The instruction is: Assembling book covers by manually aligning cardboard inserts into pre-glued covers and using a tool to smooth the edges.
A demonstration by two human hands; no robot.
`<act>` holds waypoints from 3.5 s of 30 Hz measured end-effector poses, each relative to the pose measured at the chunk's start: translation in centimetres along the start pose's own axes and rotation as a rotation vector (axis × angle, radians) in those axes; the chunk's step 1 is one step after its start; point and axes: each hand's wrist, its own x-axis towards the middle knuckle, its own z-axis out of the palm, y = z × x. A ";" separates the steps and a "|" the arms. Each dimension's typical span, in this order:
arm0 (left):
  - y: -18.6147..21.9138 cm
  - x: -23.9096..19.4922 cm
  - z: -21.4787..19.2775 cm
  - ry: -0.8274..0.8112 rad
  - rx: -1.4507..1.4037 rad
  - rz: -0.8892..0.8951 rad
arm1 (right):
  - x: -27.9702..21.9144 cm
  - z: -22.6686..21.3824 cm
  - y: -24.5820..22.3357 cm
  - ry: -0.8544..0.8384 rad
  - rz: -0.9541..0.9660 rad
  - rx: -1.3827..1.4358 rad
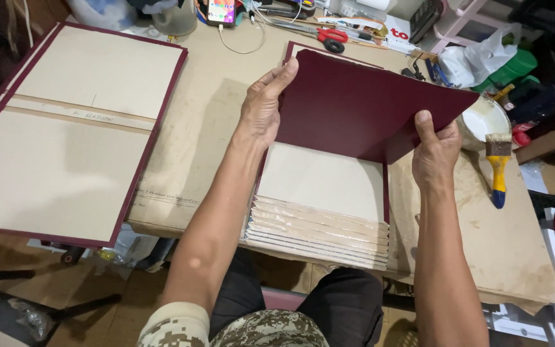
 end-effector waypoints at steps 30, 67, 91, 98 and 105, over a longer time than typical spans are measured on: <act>4.9 -11.9 -4.5 -0.559 0.770 0.431 | -8.6 -1.2 -7.6 -0.194 -0.005 -0.732; -2.2 -25.4 -12.0 -0.150 -0.188 -0.674 | -15.4 -5.3 -4.6 -0.027 0.885 -0.387; 1.7 -25.3 -11.7 -0.306 0.339 -0.635 | -16.8 -3.4 -6.6 0.019 0.852 -0.444; 3.2 -25.4 -10.4 -0.277 0.604 -0.678 | -17.2 -2.9 -7.2 0.026 0.823 -0.422; 3.8 -26.2 -9.2 -0.233 0.974 -0.537 | -18.1 -5.0 -6.4 0.004 0.740 -0.422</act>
